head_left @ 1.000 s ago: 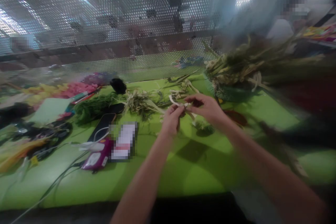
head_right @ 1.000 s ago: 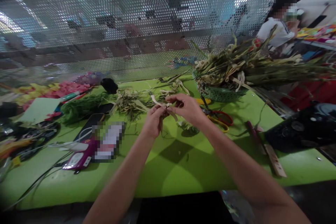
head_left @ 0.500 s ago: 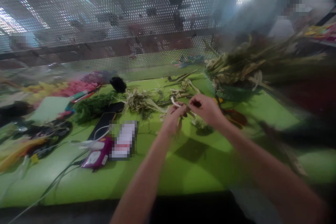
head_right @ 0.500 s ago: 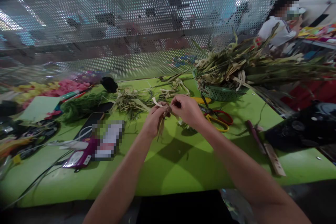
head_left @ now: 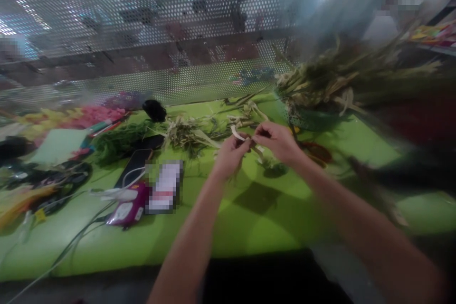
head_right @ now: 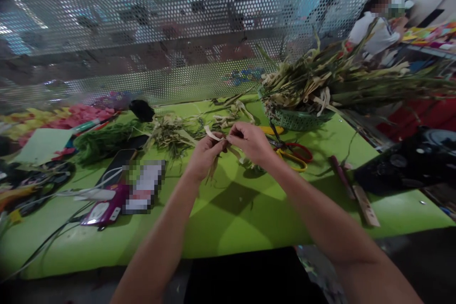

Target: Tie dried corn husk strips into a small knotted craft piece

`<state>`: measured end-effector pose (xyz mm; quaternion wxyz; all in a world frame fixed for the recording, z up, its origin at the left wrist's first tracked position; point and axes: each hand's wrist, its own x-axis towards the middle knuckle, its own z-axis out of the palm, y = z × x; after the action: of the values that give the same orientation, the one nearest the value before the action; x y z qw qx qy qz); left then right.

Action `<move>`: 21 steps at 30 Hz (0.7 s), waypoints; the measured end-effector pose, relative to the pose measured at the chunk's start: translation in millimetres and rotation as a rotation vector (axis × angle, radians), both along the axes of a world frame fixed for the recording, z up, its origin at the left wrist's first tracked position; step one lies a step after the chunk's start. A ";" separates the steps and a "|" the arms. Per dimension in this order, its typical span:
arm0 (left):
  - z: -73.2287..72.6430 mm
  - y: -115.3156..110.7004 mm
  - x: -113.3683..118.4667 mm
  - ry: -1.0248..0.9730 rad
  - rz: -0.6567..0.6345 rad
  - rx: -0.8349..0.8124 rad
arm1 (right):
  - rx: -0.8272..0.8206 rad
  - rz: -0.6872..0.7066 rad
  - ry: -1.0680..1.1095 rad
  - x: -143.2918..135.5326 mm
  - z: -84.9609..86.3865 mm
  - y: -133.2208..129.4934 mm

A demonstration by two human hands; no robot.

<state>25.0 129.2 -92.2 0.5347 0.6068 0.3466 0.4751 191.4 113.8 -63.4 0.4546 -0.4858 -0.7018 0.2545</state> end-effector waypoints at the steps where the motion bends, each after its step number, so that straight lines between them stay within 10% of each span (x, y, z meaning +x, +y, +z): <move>1: -1.8 0.2 1.2 -0.009 0.011 0.018 | -0.002 -0.001 0.000 -0.8 0.2 -0.3; 7: -0.3 2.5 -1.3 -0.111 0.164 -0.036 | -0.043 0.078 -0.116 15.7 10.9 2.6; 15: 7.2 14.9 -17.0 -0.363 0.281 -0.158 | -0.377 0.057 -0.945 36.3 10.3 4.1; 21: 5.8 16.1 -20.0 -0.418 0.284 -0.222 | -0.223 0.000 -0.661 46.1 10.3 10.7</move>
<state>5.0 145.2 -86.4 0.5859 0.3785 0.3602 0.6195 237.4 124.5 -53.1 0.1467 -0.5884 -0.7792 0.1583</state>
